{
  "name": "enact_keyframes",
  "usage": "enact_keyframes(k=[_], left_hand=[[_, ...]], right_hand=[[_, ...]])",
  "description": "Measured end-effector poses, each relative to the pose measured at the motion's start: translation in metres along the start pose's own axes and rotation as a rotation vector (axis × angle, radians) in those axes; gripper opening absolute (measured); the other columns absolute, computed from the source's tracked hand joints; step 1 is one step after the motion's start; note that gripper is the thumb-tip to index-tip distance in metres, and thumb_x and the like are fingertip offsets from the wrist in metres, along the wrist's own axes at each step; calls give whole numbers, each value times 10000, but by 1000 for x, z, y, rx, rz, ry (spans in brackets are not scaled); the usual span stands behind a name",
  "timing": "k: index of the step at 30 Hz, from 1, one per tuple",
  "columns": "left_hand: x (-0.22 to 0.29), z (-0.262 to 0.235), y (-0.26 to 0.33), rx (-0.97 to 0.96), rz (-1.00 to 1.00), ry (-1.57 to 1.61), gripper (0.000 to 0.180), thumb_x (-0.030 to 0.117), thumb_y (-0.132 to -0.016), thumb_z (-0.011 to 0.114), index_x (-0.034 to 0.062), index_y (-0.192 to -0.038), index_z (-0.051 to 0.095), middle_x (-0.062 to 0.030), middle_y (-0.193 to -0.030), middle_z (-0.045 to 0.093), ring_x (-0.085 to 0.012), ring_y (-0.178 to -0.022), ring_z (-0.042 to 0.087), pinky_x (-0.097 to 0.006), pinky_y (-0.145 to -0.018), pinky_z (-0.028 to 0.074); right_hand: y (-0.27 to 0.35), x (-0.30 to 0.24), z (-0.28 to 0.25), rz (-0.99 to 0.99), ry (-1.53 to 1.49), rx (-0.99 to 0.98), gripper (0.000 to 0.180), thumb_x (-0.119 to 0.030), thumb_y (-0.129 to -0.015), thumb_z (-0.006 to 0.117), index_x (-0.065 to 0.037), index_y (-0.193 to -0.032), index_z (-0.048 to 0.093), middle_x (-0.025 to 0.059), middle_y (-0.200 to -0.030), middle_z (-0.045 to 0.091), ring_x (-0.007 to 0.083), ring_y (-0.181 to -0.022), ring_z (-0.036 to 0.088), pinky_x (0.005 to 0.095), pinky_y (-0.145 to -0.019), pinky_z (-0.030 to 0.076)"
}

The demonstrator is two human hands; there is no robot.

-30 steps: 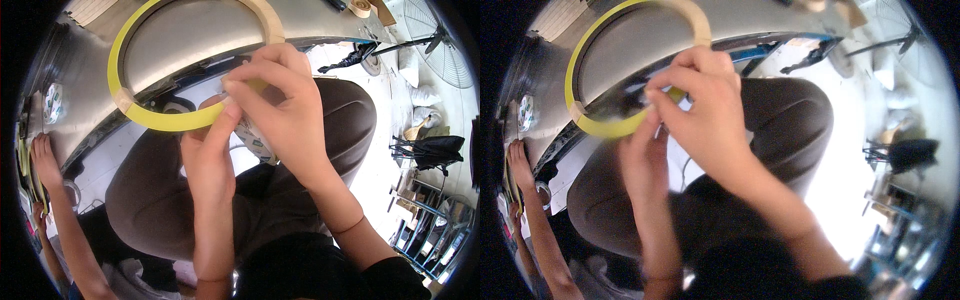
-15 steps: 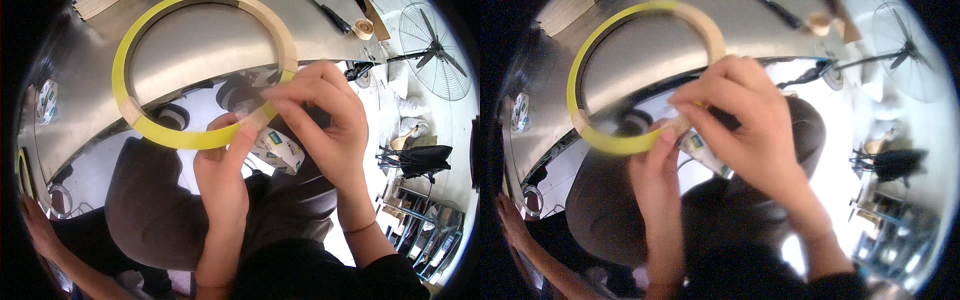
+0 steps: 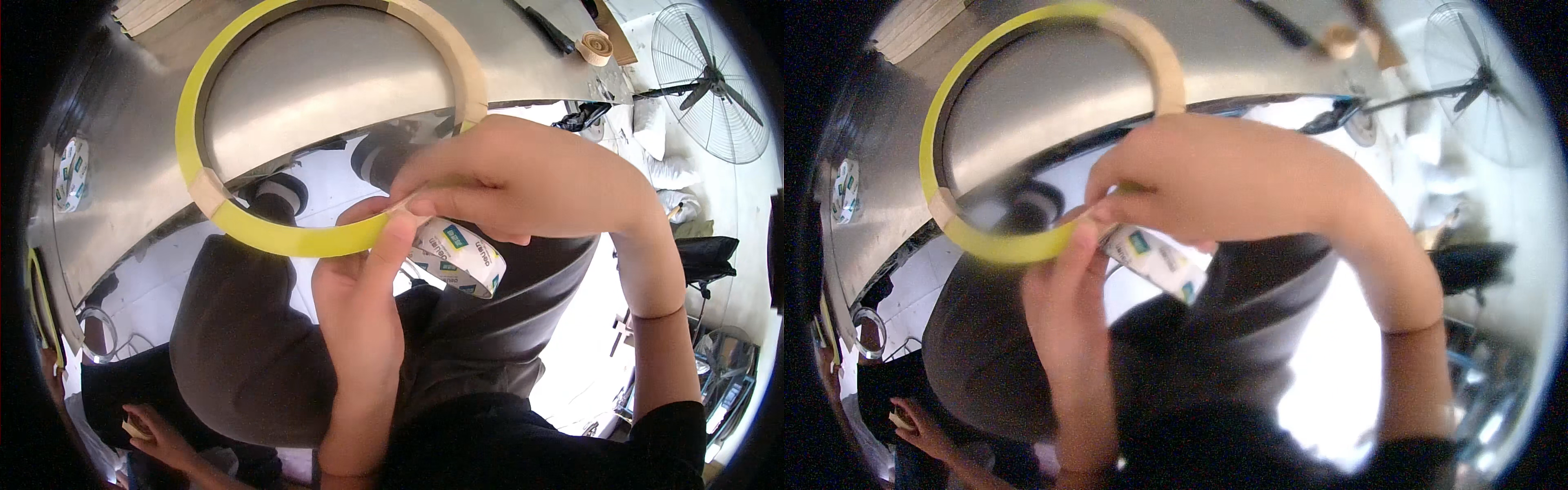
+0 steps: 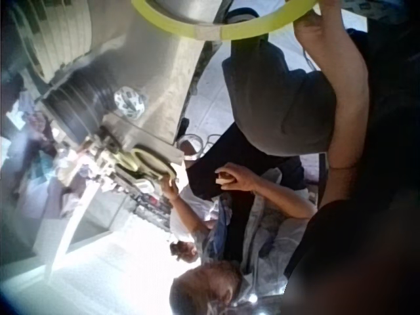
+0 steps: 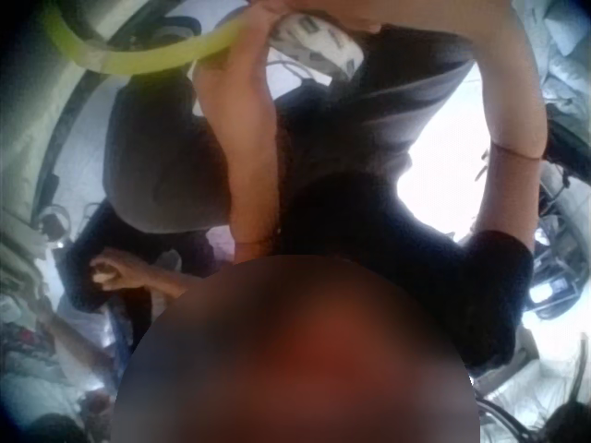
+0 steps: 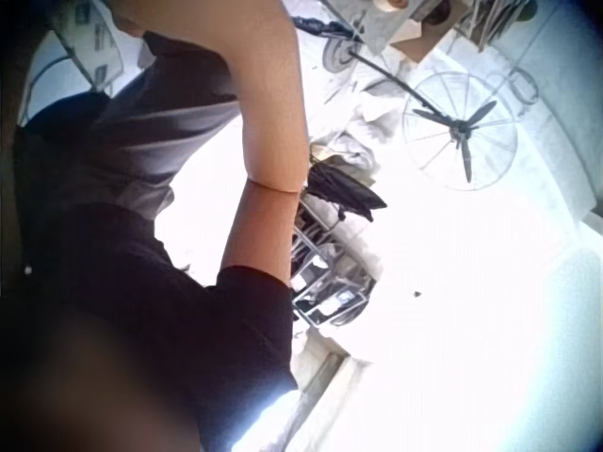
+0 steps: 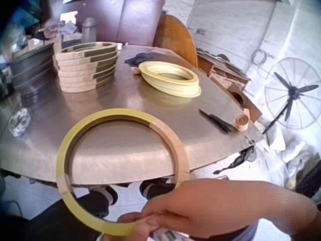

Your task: The recorder is applying masking tape to wooden rings at specific intervals.

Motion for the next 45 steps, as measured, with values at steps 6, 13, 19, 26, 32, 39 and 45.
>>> enact_keyframes(k=[6,13,19,26,32,39,45], left_hand=[[7,0,3,-18,54,-64,402,167,-934,659,-122,-1191,550,-127,-1042,638,-149,-991,595,-268,-914,438],[-1,-3,1,-23,132,-7,368,172,-931,660,-113,-1145,569,-145,-1076,613,-195,-1053,583,-300,-953,441],[0,-11,-6,-66,64,-72,244,165,-933,646,-68,-994,609,-96,-943,620,-158,-894,557,-328,-876,429],[-5,-12,-11,-32,144,-118,221,186,-940,633,-35,-933,627,-64,-883,597,-134,-814,502,-290,-840,401],[-4,-6,-8,-48,167,-170,263,214,-945,619,-47,-977,633,-62,-887,580,-131,-854,490,-294,-783,420],[-4,-6,-2,-21,144,-239,371,255,-957,594,-74,-1128,594,-82,-949,580,-132,-801,502,-273,-604,438],[-13,-2,-5,55,278,-350,474,312,-979,566,-66,-1263,533,-84,-993,591,-121,-817,508,-273,-666,434]], right_hand=[[3,-9,-2,266,-77,-172,280,-263,-949,547,-19,-989,678,70,-562,596,176,-501,591,317,-524,467],[58,6,44,103,-195,438,367,-337,-973,536,7,-944,661,112,-633,598,188,-581,592,329,-554,449],[46,2,71,141,-894,150,417,-346,-987,483,42,-938,630,72,-634,588,190,-668,600,296,-644,472],[39,5,112,217,-1444,178,281,-258,-959,466,-29,-811,532,-12,-569,369,110,-506,344,269,-569,374],[24,21,120,165,-1406,307,262,-251,-940,479,-40,-799,548,-7,-571,376,120,-512,356,266,-582,380],[11,31,118,-28,-1237,346,303,-258,-978,500,16,-936,621,66,-671,571,149,-638,503,274,-664,431],[6,38,120,-60,-1308,342,276,-200,-990,512,36,-1059,638,94,-811,660,157,-739,594,281,-737,469]])
Point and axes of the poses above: each hand's wrist, its own y-axis away from the middle knuckle, its own z-axis out of the palm, x = y × z, the point moved 2 cm from there along -y, towards the middle knuckle
